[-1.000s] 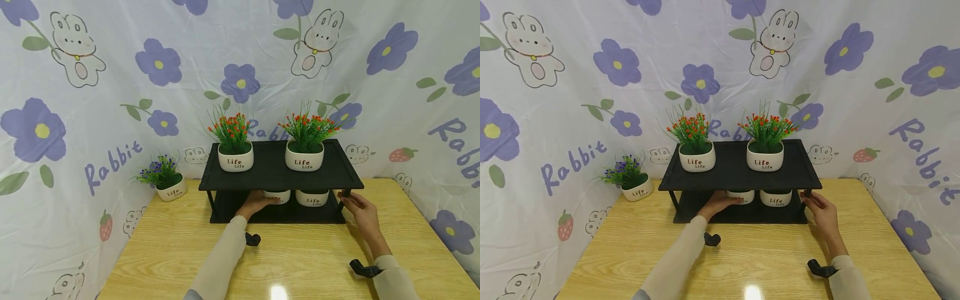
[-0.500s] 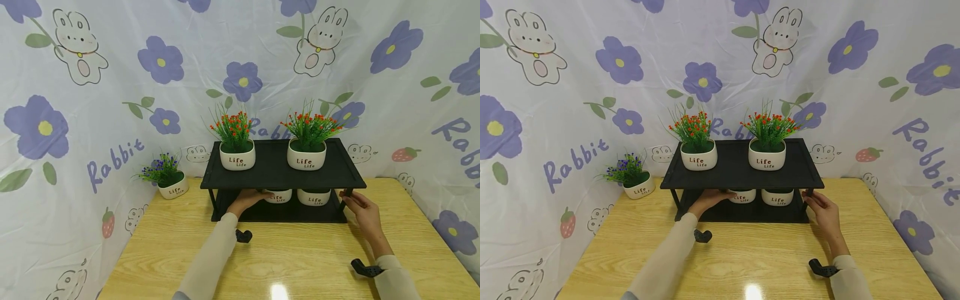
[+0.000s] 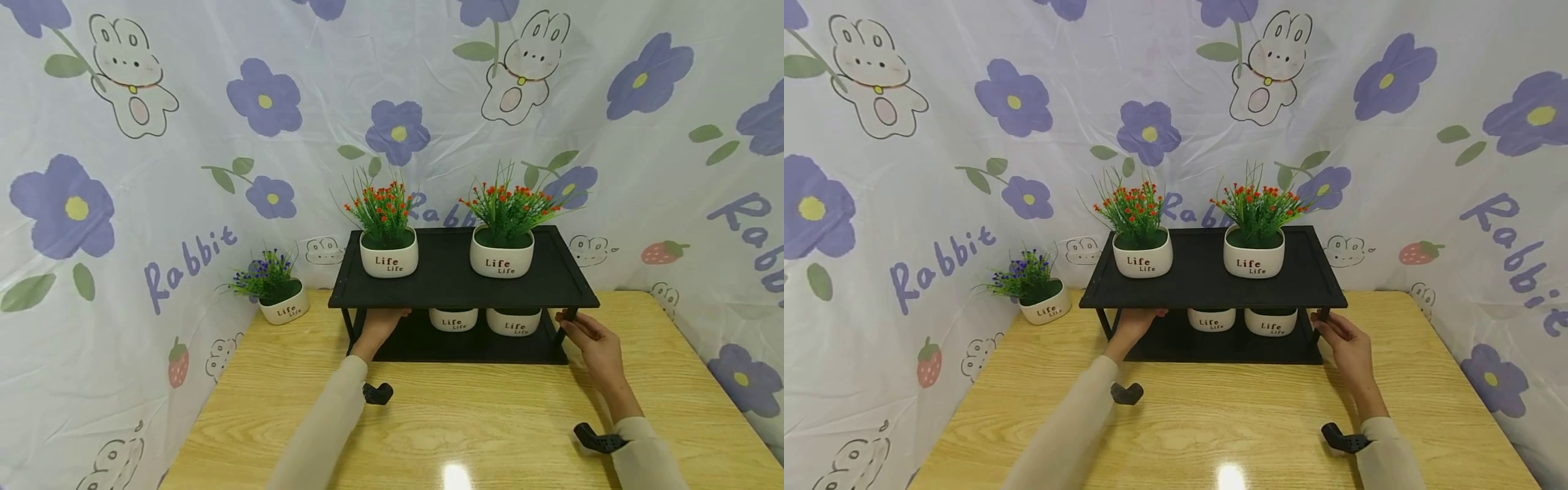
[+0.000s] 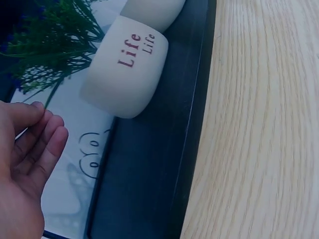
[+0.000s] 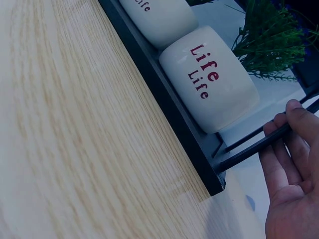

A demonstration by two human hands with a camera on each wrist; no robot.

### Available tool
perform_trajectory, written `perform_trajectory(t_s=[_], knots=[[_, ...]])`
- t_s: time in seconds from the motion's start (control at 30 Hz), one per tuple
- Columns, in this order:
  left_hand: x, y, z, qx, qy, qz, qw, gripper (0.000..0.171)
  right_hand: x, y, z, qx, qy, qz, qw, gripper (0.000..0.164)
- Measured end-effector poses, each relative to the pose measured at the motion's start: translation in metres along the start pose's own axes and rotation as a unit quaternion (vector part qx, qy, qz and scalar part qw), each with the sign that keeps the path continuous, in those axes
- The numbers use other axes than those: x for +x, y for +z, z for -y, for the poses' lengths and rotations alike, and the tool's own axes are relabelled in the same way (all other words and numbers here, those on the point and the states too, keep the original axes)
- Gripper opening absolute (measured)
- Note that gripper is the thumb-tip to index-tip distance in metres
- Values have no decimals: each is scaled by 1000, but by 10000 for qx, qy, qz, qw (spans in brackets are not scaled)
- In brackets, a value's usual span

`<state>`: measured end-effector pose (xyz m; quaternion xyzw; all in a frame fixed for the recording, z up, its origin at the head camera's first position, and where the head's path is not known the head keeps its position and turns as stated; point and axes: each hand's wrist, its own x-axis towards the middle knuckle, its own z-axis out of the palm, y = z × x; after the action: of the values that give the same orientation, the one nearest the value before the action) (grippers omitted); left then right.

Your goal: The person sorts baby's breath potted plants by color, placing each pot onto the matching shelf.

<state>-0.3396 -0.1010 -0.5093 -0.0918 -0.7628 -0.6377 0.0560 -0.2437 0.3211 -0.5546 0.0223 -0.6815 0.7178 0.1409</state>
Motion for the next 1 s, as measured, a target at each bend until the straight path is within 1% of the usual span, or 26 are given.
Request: perform_trajectory(t_s=[0.03, 0.07, 0.1, 0.17, 0.23, 0.33, 0.43, 0.6, 0.77, 0.87, 1.0], knots=[[-1, -2, -1, -169, 10, -12, 9999, 16, 0, 0, 0, -16, 2, 5, 10000, 48], [-3, -3, -3, -190, 63, -23, 9998, 19, 0, 0, 0, -31, 6, 1, 10000, 48], [-5, -5, -5, 107, 140, -50, 9998, 20, 1, 0, 0, -49, 11, -6, 10000, 48], [-9, -8, -7, 498, 254, -72, 9984, 24, 1, 0, 0, -79, 22, -12, 10000, 49], [-13, -13, -9, 795, 336, -24, 9963, 24, 2, 0, 0, -95, 21, -15, 10000, 49], [-21, -21, -14, 1033, 415, 123, 9937, 19, 2, -1, 0, -77, 11, -20, 10000, 49], [-29, -29, -16, 1028, 496, 207, 9932, 15, 2, -1, -1, -72, 0, -24, 10000, 48], [-43, -44, -15, 891, 630, 207, 9938, 16, 3, -1, -2, -98, 8, -25, 9999, 48], [-54, -61, -16, 952, 514, 154, 9940, 15, 4, -2, -3, -230, 80, -78, 9997, 49], [-61, -72, -16, 1037, 468, 23, 9935, 16, 3, -2, -2, -265, 159, -79, 9995, 51], [-69, -84, -14, 1060, 442, -232, 9931, 15, 2, -3, -1, -340, 223, -96, 9991, 52]])
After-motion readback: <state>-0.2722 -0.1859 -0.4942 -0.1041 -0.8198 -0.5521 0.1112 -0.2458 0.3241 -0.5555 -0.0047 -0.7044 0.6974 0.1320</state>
